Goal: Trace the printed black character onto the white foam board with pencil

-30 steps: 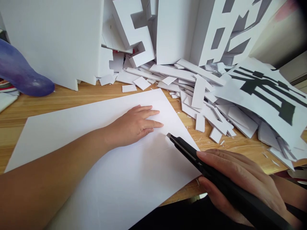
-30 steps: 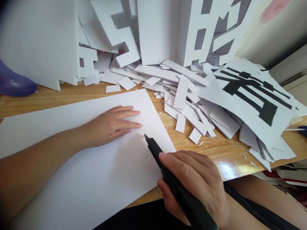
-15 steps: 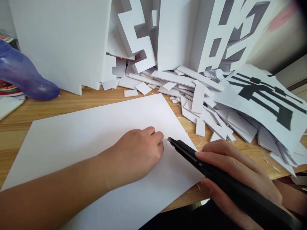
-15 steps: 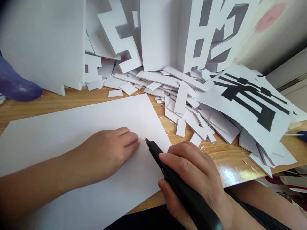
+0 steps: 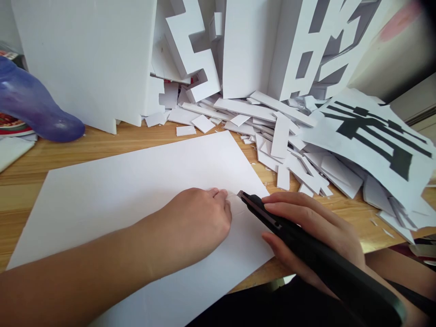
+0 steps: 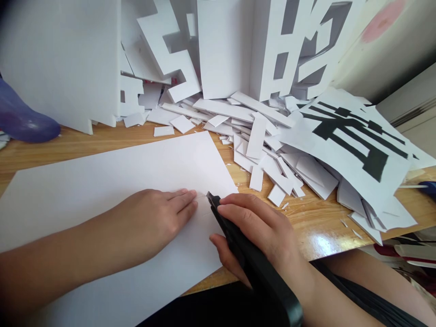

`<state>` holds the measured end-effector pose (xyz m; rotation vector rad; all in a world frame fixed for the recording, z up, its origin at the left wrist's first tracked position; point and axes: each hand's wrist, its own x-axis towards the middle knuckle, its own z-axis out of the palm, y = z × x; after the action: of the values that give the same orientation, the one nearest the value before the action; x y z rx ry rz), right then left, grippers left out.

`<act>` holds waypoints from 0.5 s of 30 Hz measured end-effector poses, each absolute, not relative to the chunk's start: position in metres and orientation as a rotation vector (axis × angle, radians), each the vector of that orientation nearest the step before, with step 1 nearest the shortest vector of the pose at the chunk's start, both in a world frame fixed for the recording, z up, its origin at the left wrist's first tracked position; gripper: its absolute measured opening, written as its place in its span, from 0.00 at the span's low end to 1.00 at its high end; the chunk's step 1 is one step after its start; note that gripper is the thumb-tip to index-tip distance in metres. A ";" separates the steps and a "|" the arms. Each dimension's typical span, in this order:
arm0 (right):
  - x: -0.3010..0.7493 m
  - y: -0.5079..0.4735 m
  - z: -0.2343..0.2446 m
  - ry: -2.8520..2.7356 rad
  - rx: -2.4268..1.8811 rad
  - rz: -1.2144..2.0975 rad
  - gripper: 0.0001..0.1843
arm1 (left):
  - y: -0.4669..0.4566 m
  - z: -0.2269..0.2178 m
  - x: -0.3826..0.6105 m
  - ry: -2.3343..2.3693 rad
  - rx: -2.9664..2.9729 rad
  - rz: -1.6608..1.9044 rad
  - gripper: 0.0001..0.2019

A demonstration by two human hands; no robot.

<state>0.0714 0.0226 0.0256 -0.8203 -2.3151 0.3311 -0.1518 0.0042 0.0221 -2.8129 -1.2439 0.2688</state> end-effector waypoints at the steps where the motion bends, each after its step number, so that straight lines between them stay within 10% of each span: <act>1: 0.071 0.023 0.024 -2.310 -0.818 0.331 0.18 | 0.003 0.022 -0.152 -1.232 -2.813 0.254 0.15; 9: 0.078 0.022 0.012 -2.127 -0.892 0.369 0.18 | 0.010 0.013 -0.158 -1.311 -2.834 -0.044 0.14; 15: 0.075 0.027 -0.021 -1.478 -0.892 1.075 0.10 | 0.043 0.000 -0.173 -1.477 -2.990 -0.031 0.28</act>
<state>0.0754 0.0270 -0.0215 -0.8921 -1.4783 1.0749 -0.1730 0.0426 0.0005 -2.9899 -1.4769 -0.0310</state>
